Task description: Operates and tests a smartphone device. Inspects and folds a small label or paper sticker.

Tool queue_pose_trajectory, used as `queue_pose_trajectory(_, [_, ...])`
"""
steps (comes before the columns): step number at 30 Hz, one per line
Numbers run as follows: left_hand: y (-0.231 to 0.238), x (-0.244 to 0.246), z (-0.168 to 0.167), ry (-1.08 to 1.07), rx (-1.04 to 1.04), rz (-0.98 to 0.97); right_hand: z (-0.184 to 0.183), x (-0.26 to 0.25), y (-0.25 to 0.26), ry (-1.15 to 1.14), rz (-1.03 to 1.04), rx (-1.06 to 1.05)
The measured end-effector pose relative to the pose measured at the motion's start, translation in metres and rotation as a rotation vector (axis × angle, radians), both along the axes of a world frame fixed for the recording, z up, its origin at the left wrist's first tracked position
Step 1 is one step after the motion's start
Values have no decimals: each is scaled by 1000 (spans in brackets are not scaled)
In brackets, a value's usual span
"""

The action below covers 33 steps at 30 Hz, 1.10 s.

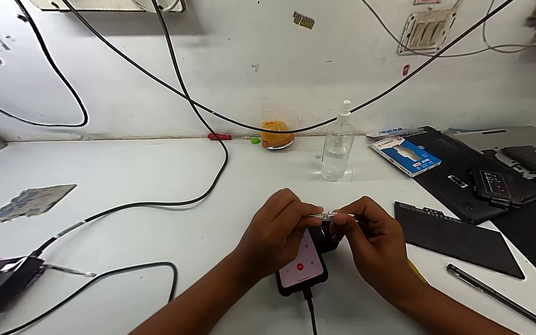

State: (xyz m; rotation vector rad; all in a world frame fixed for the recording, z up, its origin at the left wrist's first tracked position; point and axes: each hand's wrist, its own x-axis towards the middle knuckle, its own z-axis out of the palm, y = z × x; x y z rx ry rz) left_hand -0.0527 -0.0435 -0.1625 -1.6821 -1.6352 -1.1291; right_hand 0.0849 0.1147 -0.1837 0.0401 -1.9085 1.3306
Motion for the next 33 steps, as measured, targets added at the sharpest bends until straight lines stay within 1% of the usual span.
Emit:
queue_pose_trajectory(3, [0,-9,-3,0,-15,19,-1,-3,3,-51,-26,-4])
queue_pose_trajectory(7, [-1,-21,-3,-45,-33,53,-3,-5,3,-154,-40,-58])
queue_pose_trajectory(10, [-1,-23,-2,-45,-29,54,0,-5,3,-109,-53,-62])
queue_pose_trajectory(13, [-1,-21,-4,-4,-72,28,3,-5,3,-46,-75,-42])
queue_pose_trajectory(18, [-1,-15,-2,58,-104,-16,2,-5,6,50,-113,54])
queue_pose_trajectory(27, [-2,-15,-1,113,-132,-31,4,-3,5,97,-104,118])
queue_pose_trajectory(33, [-3,-12,0,183,-138,-18,5,-3,5,75,-147,140])
